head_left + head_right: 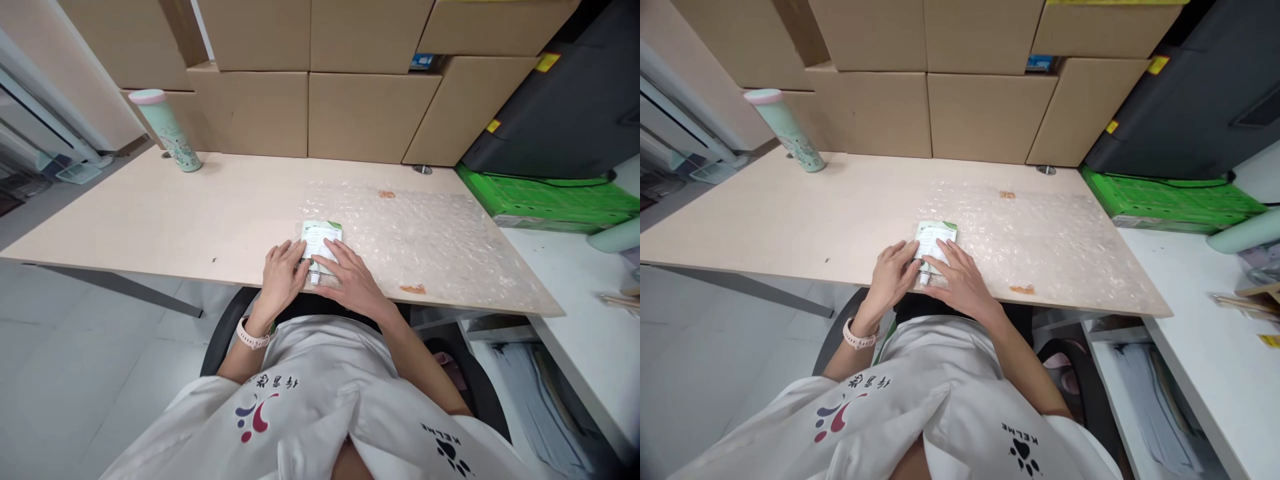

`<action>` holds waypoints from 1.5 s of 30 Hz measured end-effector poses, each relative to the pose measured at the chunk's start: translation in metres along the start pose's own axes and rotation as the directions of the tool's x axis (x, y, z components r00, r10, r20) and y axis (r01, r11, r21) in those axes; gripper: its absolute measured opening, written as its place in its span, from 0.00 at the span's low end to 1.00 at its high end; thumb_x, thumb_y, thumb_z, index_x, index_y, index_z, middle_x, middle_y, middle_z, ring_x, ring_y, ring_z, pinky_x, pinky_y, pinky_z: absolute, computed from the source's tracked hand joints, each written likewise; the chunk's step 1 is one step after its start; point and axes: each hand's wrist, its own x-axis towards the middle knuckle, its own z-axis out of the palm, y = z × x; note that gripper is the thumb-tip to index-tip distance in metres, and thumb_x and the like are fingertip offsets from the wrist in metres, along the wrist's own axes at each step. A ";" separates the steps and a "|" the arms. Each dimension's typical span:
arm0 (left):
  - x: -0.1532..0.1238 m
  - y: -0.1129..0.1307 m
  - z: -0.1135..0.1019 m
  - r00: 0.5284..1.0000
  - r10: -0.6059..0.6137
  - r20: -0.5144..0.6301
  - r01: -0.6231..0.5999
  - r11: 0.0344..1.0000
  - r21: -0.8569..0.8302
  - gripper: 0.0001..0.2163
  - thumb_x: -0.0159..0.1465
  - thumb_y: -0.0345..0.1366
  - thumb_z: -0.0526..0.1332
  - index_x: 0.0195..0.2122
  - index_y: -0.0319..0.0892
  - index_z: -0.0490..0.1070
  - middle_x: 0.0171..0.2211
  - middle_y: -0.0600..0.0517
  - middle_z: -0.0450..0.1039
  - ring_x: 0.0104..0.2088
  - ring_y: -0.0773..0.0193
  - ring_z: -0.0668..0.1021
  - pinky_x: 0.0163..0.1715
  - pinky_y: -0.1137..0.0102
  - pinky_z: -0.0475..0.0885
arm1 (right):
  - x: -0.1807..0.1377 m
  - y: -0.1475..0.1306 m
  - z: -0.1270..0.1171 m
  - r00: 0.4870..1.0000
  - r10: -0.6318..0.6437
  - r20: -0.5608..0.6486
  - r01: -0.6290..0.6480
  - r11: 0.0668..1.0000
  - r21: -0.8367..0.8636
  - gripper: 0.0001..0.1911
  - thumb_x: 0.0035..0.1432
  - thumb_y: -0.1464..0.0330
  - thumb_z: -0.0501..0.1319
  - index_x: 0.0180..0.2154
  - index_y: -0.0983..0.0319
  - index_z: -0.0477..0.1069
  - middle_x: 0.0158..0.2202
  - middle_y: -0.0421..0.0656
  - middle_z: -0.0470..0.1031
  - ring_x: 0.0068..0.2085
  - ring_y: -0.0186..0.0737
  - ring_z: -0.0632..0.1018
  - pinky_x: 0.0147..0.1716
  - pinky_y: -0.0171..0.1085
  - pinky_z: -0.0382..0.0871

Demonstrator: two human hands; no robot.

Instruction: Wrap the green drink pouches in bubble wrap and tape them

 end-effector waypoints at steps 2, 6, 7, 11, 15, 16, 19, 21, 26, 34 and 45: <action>0.002 -0.002 -0.004 0.994 -0.098 -0.054 0.081 0.963 -0.258 0.19 0.67 0.42 0.59 0.58 0.43 0.72 0.65 0.40 0.66 0.64 0.47 0.70 0.61 0.50 0.67 | 0.000 0.000 0.001 1.000 -0.003 0.000 0.003 1.000 -0.008 0.30 0.64 0.50 0.59 0.65 0.50 0.64 0.73 0.46 0.52 0.73 0.56 0.52 0.67 0.61 0.55; 0.009 -0.005 -0.015 0.934 -0.357 -0.002 0.276 0.727 -0.628 0.25 0.61 0.42 0.65 0.59 0.41 0.69 0.59 0.38 0.72 0.47 0.54 0.82 0.44 0.60 0.79 | -0.001 0.000 0.001 1.000 -0.004 -0.004 0.004 1.000 -0.025 0.31 0.65 0.50 0.58 0.65 0.52 0.64 0.73 0.48 0.52 0.73 0.56 0.53 0.67 0.60 0.55; 0.011 -0.005 -0.018 0.914 -0.404 0.025 0.320 0.685 -0.655 0.26 0.60 0.41 0.66 0.59 0.40 0.68 0.55 0.39 0.74 0.40 0.58 0.83 0.38 0.63 0.80 | -0.001 0.000 0.001 1.000 -0.003 -0.006 0.003 1.000 -0.023 0.31 0.65 0.50 0.59 0.65 0.52 0.64 0.73 0.48 0.53 0.73 0.56 0.53 0.66 0.60 0.56; 0.019 0.001 -0.020 0.874 -0.460 0.156 0.437 0.603 -0.668 0.32 0.59 0.39 0.67 0.63 0.38 0.61 0.32 0.53 0.75 0.20 0.68 0.77 0.23 0.69 0.76 | -0.001 0.000 0.000 1.000 0.004 -0.005 -0.004 1.000 -0.002 0.30 0.65 0.51 0.59 0.65 0.51 0.64 0.73 0.47 0.53 0.73 0.56 0.53 0.66 0.60 0.55; 0.027 0.013 -0.014 0.884 -0.421 0.202 0.430 0.562 -0.707 0.33 0.56 0.34 0.69 0.62 0.42 0.61 0.25 0.63 0.64 0.15 0.75 0.69 0.16 0.77 0.67 | -0.001 -0.003 -0.004 1.000 0.023 -0.002 -0.023 0.998 0.062 0.31 0.64 0.51 0.60 0.65 0.52 0.63 0.73 0.49 0.53 0.73 0.55 0.54 0.67 0.60 0.53; 0.028 0.016 -0.011 0.895 -0.413 0.170 0.395 0.554 -0.733 0.32 0.55 0.33 0.68 0.61 0.42 0.62 0.25 0.63 0.64 0.16 0.75 0.69 0.17 0.78 0.66 | -0.001 -0.005 -0.006 0.999 0.033 -0.004 -0.033 0.995 0.098 0.32 0.63 0.51 0.61 0.65 0.52 0.62 0.73 0.49 0.53 0.73 0.54 0.55 0.68 0.59 0.53; 0.025 0.028 -0.001 0.927 -0.371 0.049 0.256 0.532 -0.807 0.29 0.58 0.35 0.67 0.61 0.43 0.63 0.26 0.60 0.67 0.24 0.72 0.74 0.24 0.76 0.71 | -0.001 -0.007 -0.014 0.997 0.081 -0.013 -0.076 0.970 0.229 0.34 0.62 0.51 0.62 0.66 0.53 0.59 0.73 0.51 0.52 0.72 0.52 0.57 0.67 0.56 0.56; 0.017 0.036 0.008 0.944 -0.329 -0.017 0.169 0.527 -0.833 0.29 0.60 0.39 0.66 0.62 0.45 0.62 0.32 0.55 0.74 0.32 0.68 0.79 0.34 0.72 0.76 | -0.001 -0.006 -0.018 0.993 0.115 -0.031 -0.099 0.942 0.321 0.36 0.62 0.51 0.62 0.66 0.54 0.56 0.73 0.51 0.51 0.72 0.51 0.57 0.66 0.54 0.59; -0.006 0.060 0.036 0.985 -0.114 -0.133 -0.025 0.658 -0.753 0.21 0.64 0.44 0.65 0.57 0.46 0.68 0.54 0.44 0.74 0.53 0.57 0.78 0.54 0.61 0.74 | -0.011 0.007 -0.023 0.983 0.150 -0.103 -0.072 0.840 0.538 0.32 0.65 0.53 0.59 0.66 0.53 0.54 0.70 0.49 0.59 0.68 0.47 0.66 0.64 0.50 0.63; 0.001 0.078 0.072 0.920 0.370 -0.130 -0.392 0.860 -0.326 0.13 0.69 0.35 0.60 0.54 0.43 0.73 0.51 0.44 0.76 0.52 0.57 0.75 0.53 0.58 0.72 | -0.054 0.030 -0.034 0.942 0.256 -0.216 -0.200 0.947 0.250 0.12 0.65 0.67 0.51 0.46 0.60 0.71 0.45 0.50 0.76 0.49 0.50 0.76 0.49 0.50 0.72; 0.002 0.072 0.095 0.871 0.482 -0.093 -0.491 0.852 -0.180 0.07 0.68 0.36 0.62 0.45 0.41 0.77 0.45 0.45 0.78 0.44 0.57 0.75 0.44 0.59 0.76 | -0.078 0.024 -0.051 0.741 0.314 -0.593 -0.362 0.931 0.041 0.06 0.64 0.68 0.59 0.37 0.59 0.75 0.37 0.45 0.78 0.40 0.45 0.78 0.43 0.44 0.73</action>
